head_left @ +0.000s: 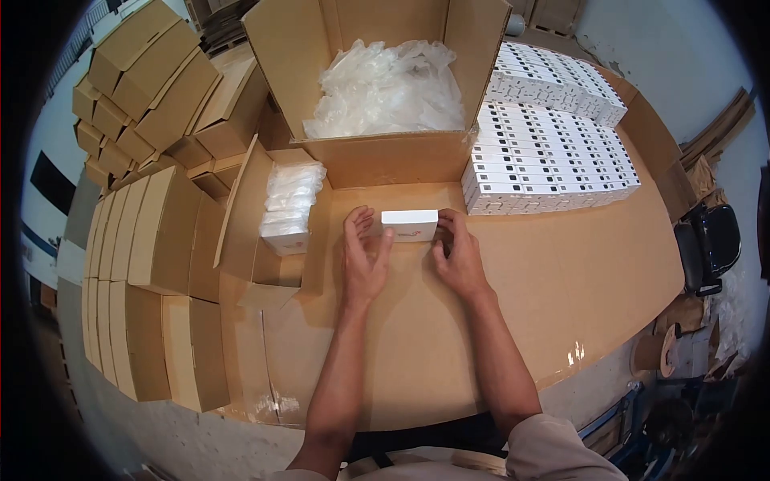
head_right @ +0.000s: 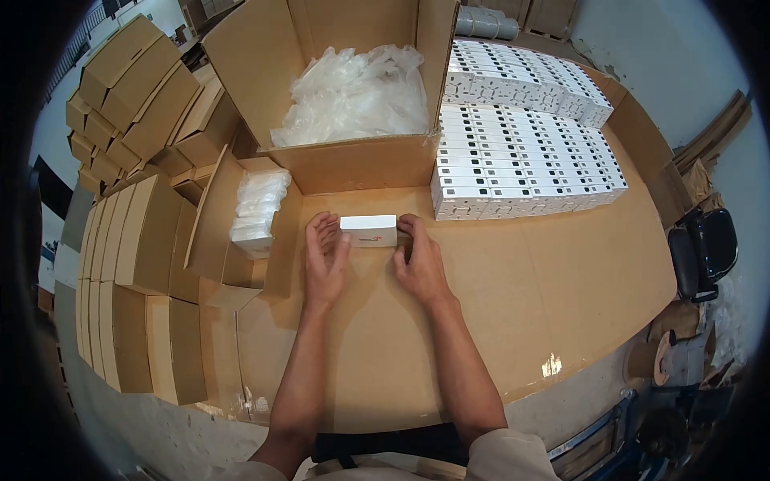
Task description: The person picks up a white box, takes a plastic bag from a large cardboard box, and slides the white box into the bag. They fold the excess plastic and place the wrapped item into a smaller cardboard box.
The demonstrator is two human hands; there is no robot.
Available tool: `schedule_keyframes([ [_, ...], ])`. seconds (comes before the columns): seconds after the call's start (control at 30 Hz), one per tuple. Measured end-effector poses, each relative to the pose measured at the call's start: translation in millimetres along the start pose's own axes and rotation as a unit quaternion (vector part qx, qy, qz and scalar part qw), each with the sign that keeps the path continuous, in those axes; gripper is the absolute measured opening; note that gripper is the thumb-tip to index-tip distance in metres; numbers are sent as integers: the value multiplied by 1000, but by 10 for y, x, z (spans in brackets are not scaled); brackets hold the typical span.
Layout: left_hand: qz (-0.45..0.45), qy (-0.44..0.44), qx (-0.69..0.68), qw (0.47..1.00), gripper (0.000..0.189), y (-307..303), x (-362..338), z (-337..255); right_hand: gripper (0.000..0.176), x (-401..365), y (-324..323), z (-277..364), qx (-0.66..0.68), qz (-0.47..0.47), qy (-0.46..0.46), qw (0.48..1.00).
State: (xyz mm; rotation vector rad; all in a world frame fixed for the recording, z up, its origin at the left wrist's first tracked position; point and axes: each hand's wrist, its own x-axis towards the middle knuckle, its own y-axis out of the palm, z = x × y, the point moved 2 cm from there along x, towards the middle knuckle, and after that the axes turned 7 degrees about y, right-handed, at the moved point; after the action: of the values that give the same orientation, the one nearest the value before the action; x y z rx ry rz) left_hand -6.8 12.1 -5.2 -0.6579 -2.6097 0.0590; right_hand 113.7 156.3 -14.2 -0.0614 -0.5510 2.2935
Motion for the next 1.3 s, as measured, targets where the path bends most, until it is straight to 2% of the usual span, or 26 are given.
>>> schedule_keyframes([
  [0.07,-45,4,-4,999,41,-68,2,-86,50,12,-14,-47,-2,0,-4,1000],
  [0.27,-32,65,80,994,26,-156,258,-389,47,5,-36,-63,-9,-21,-24,999],
  [0.37,-32,163,136,977,19,25,754,-713,45,7,-46,-40,-19,-24,-29,999],
  [0.43,-19,213,107,971,20,254,1220,-840,45,10,-63,-21,-10,-18,-19,1000],
  [0.5,66,264,117,955,23,518,1766,-822,45,11,-59,-15,11,-9,-5,1000],
  [0.6,165,432,176,869,27,914,2432,-363,43,6,-81,32,42,15,57,997],
  [0.63,225,384,200,873,28,1007,2563,-145,42,10,-63,-24,27,1,20,999],
  [0.7,343,277,246,863,32,1133,2688,188,42,20,-83,-1,22,3,15,1000],
  [0.8,196,213,186,939,34,1028,2589,-65,41,22,-75,15,24,1,17,1000],
  [0.9,179,152,193,953,29,933,2579,-244,41,27,-34,-20,16,0,12,1000],
  [1.07,182,176,171,952,39,981,2681,-125,41,23,-49,-27,12,-3,9,1000],
  [1.17,177,174,178,952,47,935,2594,-279,41,27,-43,-18,20,1,16,1000],
  [1.3,132,211,147,957,56,993,2512,-314,42,37,-85,11,30,2,19,999],
])
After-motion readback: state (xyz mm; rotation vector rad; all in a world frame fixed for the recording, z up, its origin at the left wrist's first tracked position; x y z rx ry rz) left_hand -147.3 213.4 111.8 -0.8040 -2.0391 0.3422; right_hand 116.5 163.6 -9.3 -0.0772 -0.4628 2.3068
